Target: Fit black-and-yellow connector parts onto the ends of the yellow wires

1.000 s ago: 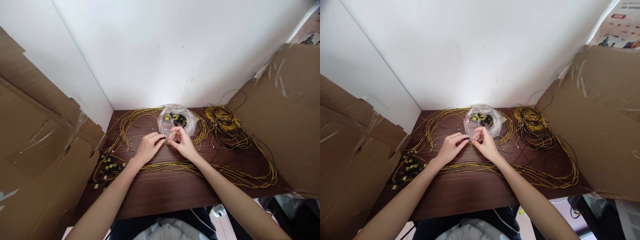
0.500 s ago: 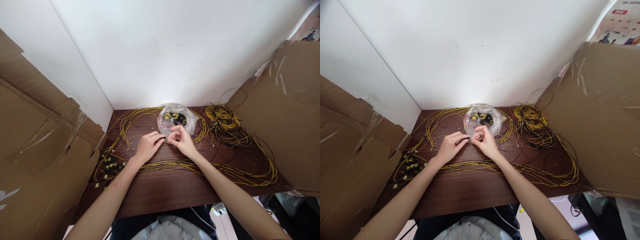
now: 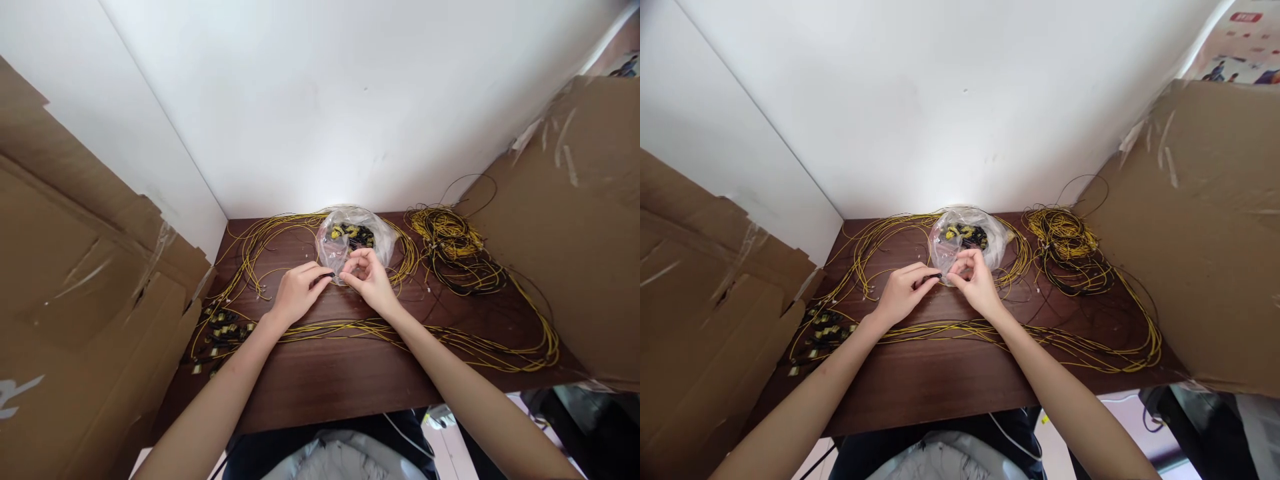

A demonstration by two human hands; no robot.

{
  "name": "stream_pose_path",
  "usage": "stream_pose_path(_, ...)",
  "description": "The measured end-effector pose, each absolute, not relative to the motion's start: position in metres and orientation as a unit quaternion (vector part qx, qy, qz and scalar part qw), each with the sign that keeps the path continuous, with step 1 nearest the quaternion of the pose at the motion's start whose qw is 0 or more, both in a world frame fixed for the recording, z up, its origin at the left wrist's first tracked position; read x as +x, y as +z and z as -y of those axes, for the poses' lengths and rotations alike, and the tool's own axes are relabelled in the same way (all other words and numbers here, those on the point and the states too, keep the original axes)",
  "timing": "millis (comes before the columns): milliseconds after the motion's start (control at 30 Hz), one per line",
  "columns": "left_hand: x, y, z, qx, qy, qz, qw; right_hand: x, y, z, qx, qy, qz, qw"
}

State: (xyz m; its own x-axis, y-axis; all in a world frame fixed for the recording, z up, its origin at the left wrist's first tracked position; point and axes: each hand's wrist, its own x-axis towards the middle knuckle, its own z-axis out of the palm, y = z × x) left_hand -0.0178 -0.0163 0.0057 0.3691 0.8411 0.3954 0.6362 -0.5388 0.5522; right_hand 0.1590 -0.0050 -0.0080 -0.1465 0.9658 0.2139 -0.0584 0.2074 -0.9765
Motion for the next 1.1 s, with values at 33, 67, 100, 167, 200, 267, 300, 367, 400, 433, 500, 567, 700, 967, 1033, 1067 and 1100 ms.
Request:
stream_pose_path(33, -0.0178, 0.0053, 0.0161, 0.812, 0.332, -0.453, 0.159, 0.1601, -0.0083, 0.0047, -0.397, 0.492, 0.577, 0.518)
stream_pose_path(67, -0.0178, 0.0048, 0.0159, 0.812, 0.334, -0.451, 0.162, 0.1611, -0.0088, 0.0045, -0.401, 0.49, 0.58, 0.513)
stream_pose_path(100, -0.0178, 0.0043, 0.0157, 0.811, 0.336, -0.449, 0.165, 0.1621, -0.0092, 0.0045, -0.404, 0.485, 0.585, 0.509)
stream_pose_path(167, -0.0176, 0.0036, 0.0155, 0.809, 0.34, -0.449, 0.169, 0.1639, -0.0096, 0.0049, -0.41, 0.476, 0.597, 0.499)
stream_pose_path(200, -0.0175, 0.0035, 0.0155, 0.808, 0.341, -0.45, 0.17, 0.1647, -0.0096, 0.0052, -0.412, 0.472, 0.603, 0.494)
stream_pose_path(267, -0.0175, 0.0035, 0.0155, 0.804, 0.345, -0.453, 0.172, 0.166, -0.0088, 0.0057, -0.415, 0.468, 0.612, 0.485)
stream_pose_path(300, -0.0176, 0.0036, 0.0156, 0.802, 0.346, -0.456, 0.172, 0.1665, -0.0083, 0.0058, -0.414, 0.467, 0.615, 0.482)
stream_pose_path(367, -0.0179, 0.0037, 0.0155, 0.8, 0.346, -0.459, 0.172, 0.1671, -0.0072, 0.0059, -0.403, 0.47, 0.624, 0.477)
stream_pose_path(400, -0.018, 0.0036, 0.0155, 0.8, 0.346, -0.46, 0.171, 0.1673, -0.0069, 0.0058, -0.394, 0.473, 0.628, 0.475)
stream_pose_path(433, -0.0181, 0.0034, 0.0154, 0.8, 0.346, -0.46, 0.17, 0.1674, -0.0067, 0.0058, -0.386, 0.475, 0.634, 0.473)
stream_pose_path(500, -0.018, 0.0029, 0.015, 0.801, 0.347, -0.459, 0.166, 0.1676, -0.0069, 0.0058, -0.375, 0.478, 0.642, 0.468)
stream_pose_path(567, -0.0176, 0.0026, 0.0148, 0.801, 0.349, -0.458, 0.163, 0.1676, -0.0075, 0.006, -0.372, 0.477, 0.646, 0.466)
stream_pose_path(700, -0.0167, 0.0033, 0.0148, 0.809, 0.35, -0.443, 0.161, 0.1675, -0.0086, 0.0067, -0.374, 0.473, 0.64, 0.476)
stream_pose_path(967, -0.0167, 0.0029, 0.0156, 0.841, 0.329, -0.413, 0.118, 0.1638, -0.0087, 0.0086, -0.37, 0.462, 0.649, 0.477)
stream_pose_path(1033, -0.0165, 0.0028, 0.016, 0.843, 0.327, -0.412, 0.114, 0.163, -0.0072, 0.0101, -0.372, 0.447, 0.662, 0.473)
stream_pose_path(1067, -0.0164, 0.0028, 0.0162, 0.84, 0.329, -0.415, 0.116, 0.163, -0.0062, 0.011, -0.373, 0.437, 0.67, 0.471)
stream_pose_path(1100, -0.0163, 0.0029, 0.0163, 0.835, 0.334, -0.42, 0.121, 0.1632, -0.005, 0.012, -0.373, 0.427, 0.678, 0.468)
